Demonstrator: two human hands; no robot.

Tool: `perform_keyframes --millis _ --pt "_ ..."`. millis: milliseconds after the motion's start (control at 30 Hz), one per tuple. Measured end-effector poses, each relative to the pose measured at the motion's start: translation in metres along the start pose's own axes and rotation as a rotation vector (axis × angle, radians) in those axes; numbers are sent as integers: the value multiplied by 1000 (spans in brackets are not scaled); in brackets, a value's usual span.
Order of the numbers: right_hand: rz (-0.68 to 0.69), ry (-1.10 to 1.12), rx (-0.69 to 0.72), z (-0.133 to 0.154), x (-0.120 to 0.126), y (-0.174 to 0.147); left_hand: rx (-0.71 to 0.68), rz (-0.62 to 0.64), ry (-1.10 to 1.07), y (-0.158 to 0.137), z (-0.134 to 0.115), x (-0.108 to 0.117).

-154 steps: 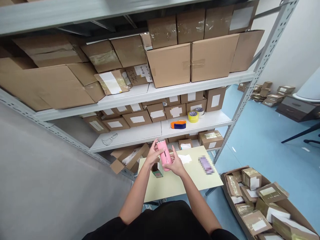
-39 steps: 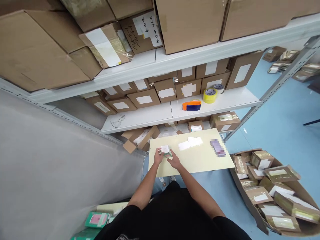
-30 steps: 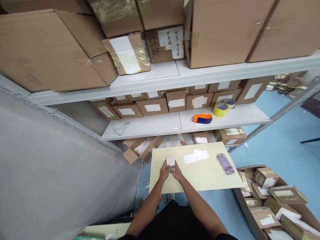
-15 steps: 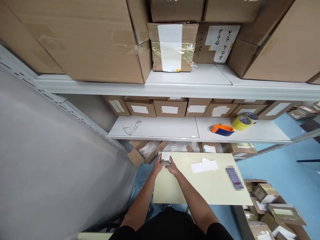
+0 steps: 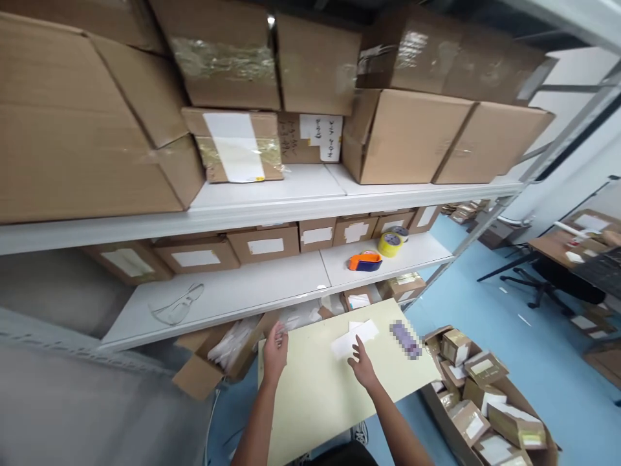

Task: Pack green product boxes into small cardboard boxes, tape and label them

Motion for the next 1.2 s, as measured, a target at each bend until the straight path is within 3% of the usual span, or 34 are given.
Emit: perform_keyframes --millis 100,233,367,467,567,633,867,1033,1200 --pt "-67 -41 53 3 45 11 -34 144 -47 11 -43 -45" --pt "-107 -69 124 36 89 39 -93 268 -49 1 -88 -102" --pt "-140 -113 352 101 128 82 -95 281 -1 -23 -107 -141" --pt "-174 -203 577 160 151 122 -82 292 62 -41 -113 -156" --pt "-170 -306 746 211 159 161 -42 261 128 -59 -115 -156" --pt "-141 -408 783 233 155 182 -4 223 156 -71 -114 -150" --pt "-117 -736 710 252 140 207 33 104 168 -116 -104 -112" --pt "-93 -737 798 242 136 173 34 69 164 -135 -104 -99" --pt "-148 -710 909 214 129 98 11 63 127 -154 -105 -88"
Point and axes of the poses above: each hand's wrist, its own y-axis towards the middle knuckle, its own x-axis out of the back of the hand, z = x × y, the point moved 4 cm from there along y, towards the middle knuckle, and after that the axes turned 3 degrees about -y, right-handed, at the moved point
